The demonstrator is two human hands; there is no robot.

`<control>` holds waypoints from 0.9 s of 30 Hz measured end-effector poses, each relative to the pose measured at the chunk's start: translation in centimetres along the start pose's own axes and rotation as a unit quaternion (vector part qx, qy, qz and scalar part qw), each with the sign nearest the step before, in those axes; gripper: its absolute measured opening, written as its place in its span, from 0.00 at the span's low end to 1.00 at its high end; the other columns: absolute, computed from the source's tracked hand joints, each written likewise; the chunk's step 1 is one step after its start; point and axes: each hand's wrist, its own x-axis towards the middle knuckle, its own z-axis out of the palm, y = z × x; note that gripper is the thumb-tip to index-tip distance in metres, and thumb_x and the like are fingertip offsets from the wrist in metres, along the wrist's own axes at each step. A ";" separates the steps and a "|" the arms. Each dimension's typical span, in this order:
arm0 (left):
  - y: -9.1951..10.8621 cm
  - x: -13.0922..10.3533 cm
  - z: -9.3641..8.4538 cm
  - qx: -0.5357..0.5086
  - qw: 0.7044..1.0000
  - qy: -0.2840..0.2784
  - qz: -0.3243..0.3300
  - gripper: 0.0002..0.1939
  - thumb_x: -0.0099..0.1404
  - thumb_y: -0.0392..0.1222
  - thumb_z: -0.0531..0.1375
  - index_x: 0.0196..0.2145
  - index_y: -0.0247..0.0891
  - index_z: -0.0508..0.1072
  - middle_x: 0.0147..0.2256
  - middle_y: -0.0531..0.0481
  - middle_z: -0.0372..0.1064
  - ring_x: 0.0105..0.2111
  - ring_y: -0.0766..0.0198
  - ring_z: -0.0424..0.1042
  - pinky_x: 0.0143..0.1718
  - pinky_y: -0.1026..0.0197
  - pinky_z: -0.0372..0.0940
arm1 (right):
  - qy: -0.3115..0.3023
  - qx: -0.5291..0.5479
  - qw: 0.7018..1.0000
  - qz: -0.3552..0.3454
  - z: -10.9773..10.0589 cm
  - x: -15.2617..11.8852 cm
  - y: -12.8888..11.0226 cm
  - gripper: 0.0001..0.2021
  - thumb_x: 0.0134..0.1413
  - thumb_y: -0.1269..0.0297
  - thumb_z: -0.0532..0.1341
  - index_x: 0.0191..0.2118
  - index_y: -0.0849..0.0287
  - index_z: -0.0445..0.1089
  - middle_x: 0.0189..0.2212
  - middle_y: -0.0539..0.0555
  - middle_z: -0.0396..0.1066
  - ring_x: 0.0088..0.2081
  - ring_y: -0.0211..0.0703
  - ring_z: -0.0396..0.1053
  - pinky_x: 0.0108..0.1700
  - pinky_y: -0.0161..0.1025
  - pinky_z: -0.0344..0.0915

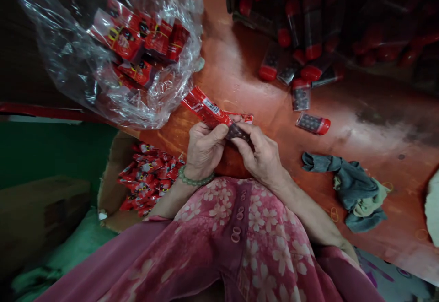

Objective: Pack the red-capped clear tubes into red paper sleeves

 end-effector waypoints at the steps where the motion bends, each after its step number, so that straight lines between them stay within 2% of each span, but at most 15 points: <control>1: 0.0 0.0 -0.1 0.005 1.000 0.003 -0.005 0.19 0.49 0.56 0.77 0.32 0.40 0.82 0.33 0.50 0.83 0.38 0.58 0.82 0.49 0.54 0.75 | -0.018 0.039 0.999 0.024 0.1 0.0 0.1 0.12 0.66 0.56 0.61 0.51 0.54 0.71 0.42 0.55 0.81 0.38 0.44 0.80 0.44 0.43 0.78; 3: 0.1 0.1 -0.1 0.018 1.000 0.003 -0.012 0.21 0.50 0.58 0.76 0.32 0.39 0.82 0.34 0.49 0.83 0.38 0.58 0.82 0.46 0.55 0.76 | -0.042 0.102 0.992 0.061 0.2 0.1 0.4 0.15 0.67 0.51 0.60 0.53 0.53 0.69 0.39 0.52 0.80 0.34 0.41 0.79 0.39 0.40 0.78; 4: 0.1 0.2 -0.2 0.023 1.000 0.000 -0.012 0.21 0.51 0.59 0.75 0.33 0.39 0.82 0.34 0.49 0.82 0.38 0.58 0.81 0.45 0.56 0.75 | -0.040 0.109 0.991 0.061 0.3 0.1 0.5 0.17 0.67 0.49 0.60 0.54 0.52 0.68 0.41 0.52 0.80 0.35 0.41 0.80 0.41 0.41 0.78; 7: 0.2 0.2 -0.3 0.039 0.999 -0.012 -0.009 0.22 0.51 0.60 0.75 0.32 0.39 0.80 0.33 0.50 0.81 0.36 0.60 0.80 0.44 0.57 0.74 | 0.000 0.049 0.998 0.032 0.2 0.2 0.6 0.19 0.65 0.49 0.62 0.56 0.51 0.69 0.53 0.58 0.77 0.49 0.48 0.79 0.53 0.46 0.77; 8: 0.2 0.2 -0.3 0.044 0.999 -0.015 -0.015 0.23 0.51 0.61 0.75 0.32 0.39 0.79 0.31 0.51 0.80 0.34 0.62 0.79 0.41 0.58 0.74 | 0.002 0.047 0.998 0.035 0.1 0.2 0.5 0.20 0.65 0.49 0.63 0.57 0.51 0.69 0.53 0.58 0.77 0.50 0.48 0.78 0.53 0.47 0.77; 11: 0.2 0.1 -0.3 0.053 0.997 -0.039 -0.047 0.25 0.53 0.64 0.73 0.30 0.38 0.76 0.26 0.52 0.75 0.25 0.66 0.72 0.30 0.59 0.71 | -0.045 0.142 0.984 0.093 -0.2 0.4 0.5 0.24 0.65 0.46 0.62 0.61 0.50 0.65 0.41 0.52 0.78 0.37 0.42 0.79 0.39 0.40 0.78; 13: 0.3 0.0 -0.3 0.049 0.996 -0.055 -0.055 0.25 0.54 0.64 0.72 0.31 0.38 0.75 0.25 0.53 0.73 0.21 0.68 0.69 0.27 0.59 0.69 | -0.066 0.208 0.969 0.119 -0.2 0.6 0.6 0.26 0.64 0.46 0.63 0.62 0.50 0.64 0.35 0.49 0.77 0.31 0.38 0.77 0.33 0.36 0.76; 16: 0.5 0.0 -0.2 0.026 0.998 -0.045 -0.038 0.25 0.54 0.63 0.73 0.33 0.39 0.75 0.27 0.53 0.75 0.24 0.67 0.71 0.28 0.60 0.69 | -0.059 0.239 0.961 0.126 0.0 0.8 0.7 0.27 0.62 0.48 0.66 0.62 0.51 0.65 0.38 0.49 0.78 0.31 0.36 0.77 0.33 0.34 0.76; 21: 0.2 0.5 -0.1 0.022 0.999 -0.019 -0.040 0.25 0.53 0.64 0.72 0.31 0.39 0.77 0.36 0.47 0.81 0.38 0.58 0.80 0.37 0.59 0.73 | -0.042 0.207 0.970 0.122 0.5 0.6 0.9 0.24 0.61 0.48 0.66 0.59 0.50 0.68 0.47 0.52 0.80 0.33 0.37 0.78 0.36 0.37 0.79; 25: -0.3 0.7 -0.1 0.000 0.999 0.012 -0.036 0.24 0.48 0.60 0.76 0.32 0.39 0.78 0.30 0.51 0.80 0.32 0.62 0.78 0.38 0.59 0.74 | -0.009 0.134 0.988 0.079 0.2 0.4 1.0 0.22 0.64 0.52 0.65 0.60 0.51 0.69 0.54 0.55 0.77 0.46 0.43 0.80 0.48 0.41 0.80; 27: -0.3 0.7 -0.1 -0.007 0.999 0.016 -0.036 0.24 0.45 0.58 0.78 0.32 0.39 0.79 0.28 0.53 0.79 0.28 0.65 0.76 0.36 0.60 0.73 | -0.011 0.120 0.990 0.069 0.0 0.4 1.2 0.22 0.65 0.54 0.64 0.61 0.52 0.68 0.54 0.55 0.78 0.47 0.43 0.80 0.50 0.42 0.79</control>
